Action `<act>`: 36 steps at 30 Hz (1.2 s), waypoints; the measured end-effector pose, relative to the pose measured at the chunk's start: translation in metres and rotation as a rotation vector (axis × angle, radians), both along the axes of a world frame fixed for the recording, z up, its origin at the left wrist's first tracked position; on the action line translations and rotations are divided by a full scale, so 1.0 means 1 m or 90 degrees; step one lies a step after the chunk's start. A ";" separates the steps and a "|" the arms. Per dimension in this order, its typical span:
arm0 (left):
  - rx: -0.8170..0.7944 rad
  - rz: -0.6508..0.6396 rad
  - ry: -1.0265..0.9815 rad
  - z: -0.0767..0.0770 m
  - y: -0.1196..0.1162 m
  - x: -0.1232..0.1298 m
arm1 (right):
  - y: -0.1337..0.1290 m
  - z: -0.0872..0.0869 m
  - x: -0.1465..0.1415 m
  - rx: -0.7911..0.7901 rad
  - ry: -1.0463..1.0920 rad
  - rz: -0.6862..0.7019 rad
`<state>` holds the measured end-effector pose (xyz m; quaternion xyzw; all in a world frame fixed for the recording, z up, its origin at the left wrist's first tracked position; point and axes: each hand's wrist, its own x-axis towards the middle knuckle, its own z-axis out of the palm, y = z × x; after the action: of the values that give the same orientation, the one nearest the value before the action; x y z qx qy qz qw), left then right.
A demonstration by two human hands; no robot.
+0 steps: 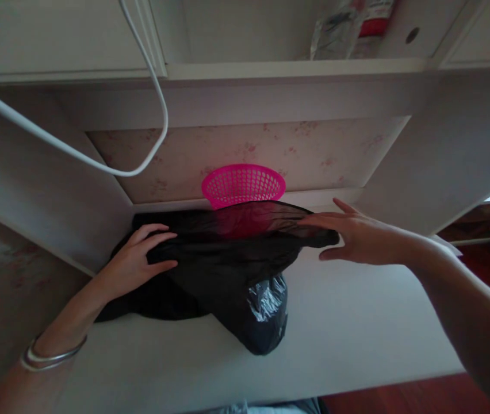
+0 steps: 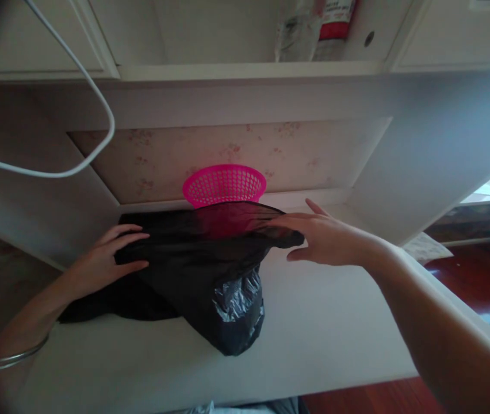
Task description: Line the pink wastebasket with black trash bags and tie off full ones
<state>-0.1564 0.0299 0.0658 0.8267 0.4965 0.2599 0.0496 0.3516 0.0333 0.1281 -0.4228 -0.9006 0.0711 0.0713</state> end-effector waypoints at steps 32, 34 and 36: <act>-0.309 0.129 -0.915 -0.067 0.005 0.052 | 0.024 -0.074 -0.033 -0.292 0.847 -0.166; -0.289 0.131 -0.925 -0.064 0.007 0.054 | 0.028 -0.067 -0.039 -0.284 0.907 -0.239; -0.255 0.120 -0.937 -0.055 0.008 0.048 | 0.027 -0.061 -0.034 -0.259 0.959 -0.272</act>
<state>-0.1089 0.0384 0.0105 0.3698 0.4415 0.6518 0.4934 0.3175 0.0608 0.0672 -0.4290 -0.4797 0.4841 0.5929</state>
